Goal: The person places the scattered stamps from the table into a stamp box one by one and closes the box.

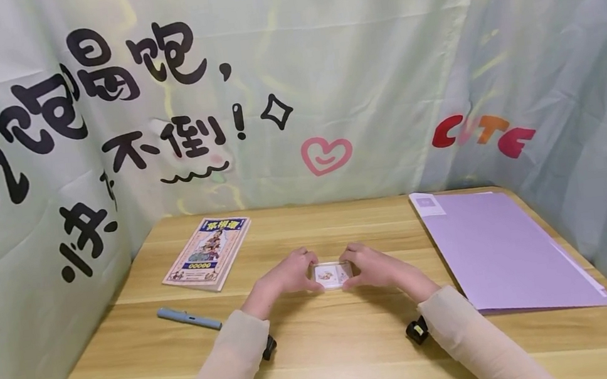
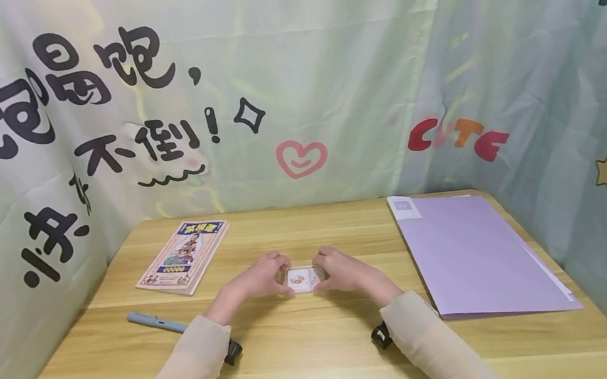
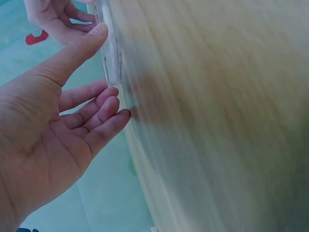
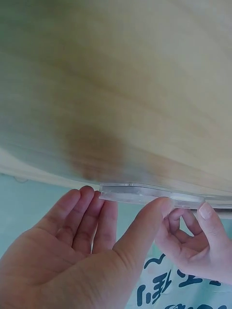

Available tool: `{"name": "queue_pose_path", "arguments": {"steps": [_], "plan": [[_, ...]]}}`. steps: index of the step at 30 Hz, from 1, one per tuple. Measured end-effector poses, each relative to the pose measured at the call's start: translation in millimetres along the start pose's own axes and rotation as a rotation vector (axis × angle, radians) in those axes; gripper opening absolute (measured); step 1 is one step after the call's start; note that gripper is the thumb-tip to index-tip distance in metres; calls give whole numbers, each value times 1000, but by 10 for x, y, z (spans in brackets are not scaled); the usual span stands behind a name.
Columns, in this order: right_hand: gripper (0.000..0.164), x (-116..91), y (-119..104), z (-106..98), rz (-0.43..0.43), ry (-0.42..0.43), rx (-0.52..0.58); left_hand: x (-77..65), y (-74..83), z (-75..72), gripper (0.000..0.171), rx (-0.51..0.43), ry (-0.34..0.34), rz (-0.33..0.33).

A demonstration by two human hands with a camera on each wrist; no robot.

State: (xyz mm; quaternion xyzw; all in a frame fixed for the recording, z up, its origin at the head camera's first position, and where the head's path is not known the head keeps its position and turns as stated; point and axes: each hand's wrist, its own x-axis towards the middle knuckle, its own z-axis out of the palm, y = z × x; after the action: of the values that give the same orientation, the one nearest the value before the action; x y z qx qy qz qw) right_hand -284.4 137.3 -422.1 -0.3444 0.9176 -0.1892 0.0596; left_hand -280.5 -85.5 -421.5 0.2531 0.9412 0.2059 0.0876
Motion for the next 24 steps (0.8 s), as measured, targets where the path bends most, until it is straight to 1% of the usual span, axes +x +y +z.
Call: {"name": "queue_pose_path", "arguments": {"steps": [7,13,21,24], "plan": [[50,1,18,0,4,-8,3,20,-12,8,56,-14,-3,2],[49,-3,28,-4,0,-6,-1,25,-14,13,56,19,-6,15],[47,5,29,1,-13,7,6,38,-19,27,54,19,-6,3],[47,7,27,9,-4,4,2,37,-21,30,53,20,-8,-1]]}}
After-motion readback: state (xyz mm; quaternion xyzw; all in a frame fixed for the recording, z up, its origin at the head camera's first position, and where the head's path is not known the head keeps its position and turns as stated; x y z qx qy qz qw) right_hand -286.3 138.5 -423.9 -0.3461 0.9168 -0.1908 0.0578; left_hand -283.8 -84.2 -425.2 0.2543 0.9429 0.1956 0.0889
